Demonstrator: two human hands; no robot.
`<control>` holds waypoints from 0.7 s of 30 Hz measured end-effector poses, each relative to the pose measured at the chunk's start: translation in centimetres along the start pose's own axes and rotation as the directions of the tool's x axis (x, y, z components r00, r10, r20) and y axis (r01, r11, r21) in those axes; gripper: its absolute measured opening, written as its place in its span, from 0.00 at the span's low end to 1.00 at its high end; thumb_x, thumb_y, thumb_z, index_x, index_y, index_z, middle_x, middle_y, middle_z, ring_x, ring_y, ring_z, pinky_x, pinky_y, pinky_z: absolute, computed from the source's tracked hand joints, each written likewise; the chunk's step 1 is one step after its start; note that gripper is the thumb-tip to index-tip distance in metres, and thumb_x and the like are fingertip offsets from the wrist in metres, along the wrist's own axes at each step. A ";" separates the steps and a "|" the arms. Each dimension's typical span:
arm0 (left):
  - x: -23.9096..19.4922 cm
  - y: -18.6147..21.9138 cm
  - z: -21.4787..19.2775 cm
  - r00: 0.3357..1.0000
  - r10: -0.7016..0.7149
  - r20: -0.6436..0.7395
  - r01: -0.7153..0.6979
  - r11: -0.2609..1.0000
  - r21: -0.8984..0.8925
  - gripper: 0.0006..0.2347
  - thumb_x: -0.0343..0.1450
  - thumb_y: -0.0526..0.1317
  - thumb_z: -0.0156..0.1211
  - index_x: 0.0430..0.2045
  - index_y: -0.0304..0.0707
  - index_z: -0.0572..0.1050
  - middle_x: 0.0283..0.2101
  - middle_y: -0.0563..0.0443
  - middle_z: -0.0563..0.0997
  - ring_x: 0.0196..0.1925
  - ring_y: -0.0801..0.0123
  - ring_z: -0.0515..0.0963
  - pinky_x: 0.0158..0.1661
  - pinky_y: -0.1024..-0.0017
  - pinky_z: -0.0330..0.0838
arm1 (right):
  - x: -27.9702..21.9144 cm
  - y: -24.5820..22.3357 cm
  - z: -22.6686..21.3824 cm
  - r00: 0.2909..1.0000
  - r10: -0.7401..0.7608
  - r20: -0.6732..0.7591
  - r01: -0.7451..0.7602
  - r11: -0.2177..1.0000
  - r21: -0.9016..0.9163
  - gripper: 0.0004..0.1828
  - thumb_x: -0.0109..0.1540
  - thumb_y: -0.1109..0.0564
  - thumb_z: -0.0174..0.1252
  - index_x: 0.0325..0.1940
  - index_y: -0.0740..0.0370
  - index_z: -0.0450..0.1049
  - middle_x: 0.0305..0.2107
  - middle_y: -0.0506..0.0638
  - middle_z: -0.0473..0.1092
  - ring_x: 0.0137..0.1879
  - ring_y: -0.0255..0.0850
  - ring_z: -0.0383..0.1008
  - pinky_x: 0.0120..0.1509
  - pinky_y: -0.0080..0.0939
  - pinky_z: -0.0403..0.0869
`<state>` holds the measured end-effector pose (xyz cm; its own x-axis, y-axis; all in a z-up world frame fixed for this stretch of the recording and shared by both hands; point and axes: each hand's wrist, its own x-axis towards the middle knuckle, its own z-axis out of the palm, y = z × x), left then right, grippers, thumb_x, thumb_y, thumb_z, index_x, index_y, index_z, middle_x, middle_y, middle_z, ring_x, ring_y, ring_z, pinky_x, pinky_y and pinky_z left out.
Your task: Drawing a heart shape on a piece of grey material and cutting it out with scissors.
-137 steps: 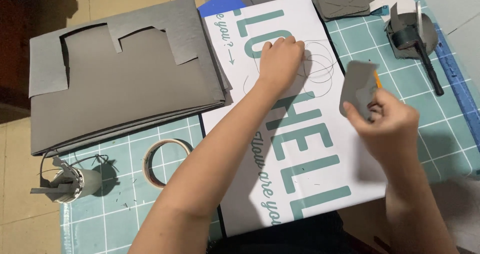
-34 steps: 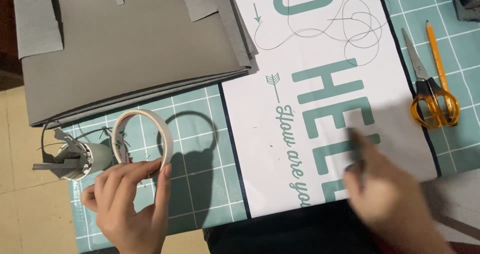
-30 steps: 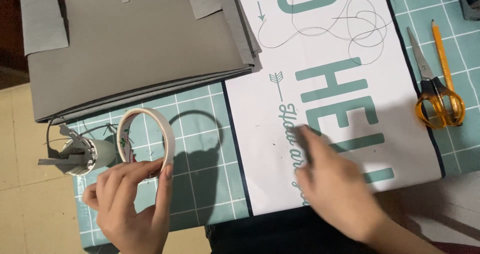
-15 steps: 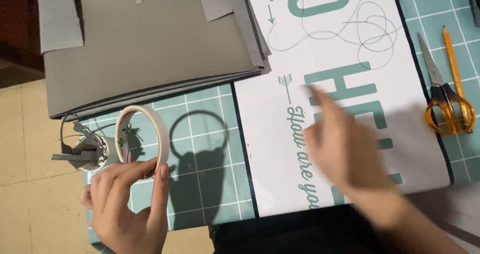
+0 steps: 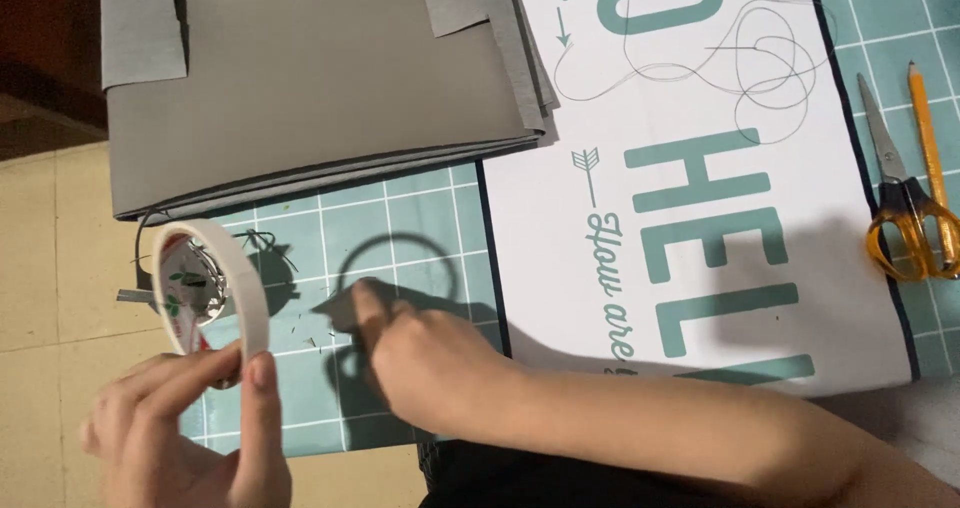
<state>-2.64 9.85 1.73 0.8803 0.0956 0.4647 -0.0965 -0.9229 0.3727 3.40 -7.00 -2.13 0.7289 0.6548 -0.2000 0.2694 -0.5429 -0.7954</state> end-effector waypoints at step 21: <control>-1.7 -2.4 -1.4 0.995 -0.030 -0.096 0.026 0.999 -0.043 0.10 0.83 0.30 0.69 0.52 0.14 0.78 0.48 0.28 0.78 0.56 0.45 0.75 0.62 0.55 0.69 | 3.0 -5.2 -1.0 0.970 0.118 0.211 -0.139 0.986 0.088 0.47 0.62 0.75 0.43 0.79 0.83 0.25 0.22 0.71 0.71 0.22 0.61 0.77 0.21 0.45 0.77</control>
<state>-4.57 12.42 1.16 0.8340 0.1586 0.5285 -0.0938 -0.9031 0.4190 4.77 -2.72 1.98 0.6065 0.6823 -0.4082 0.1094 -0.5801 -0.8072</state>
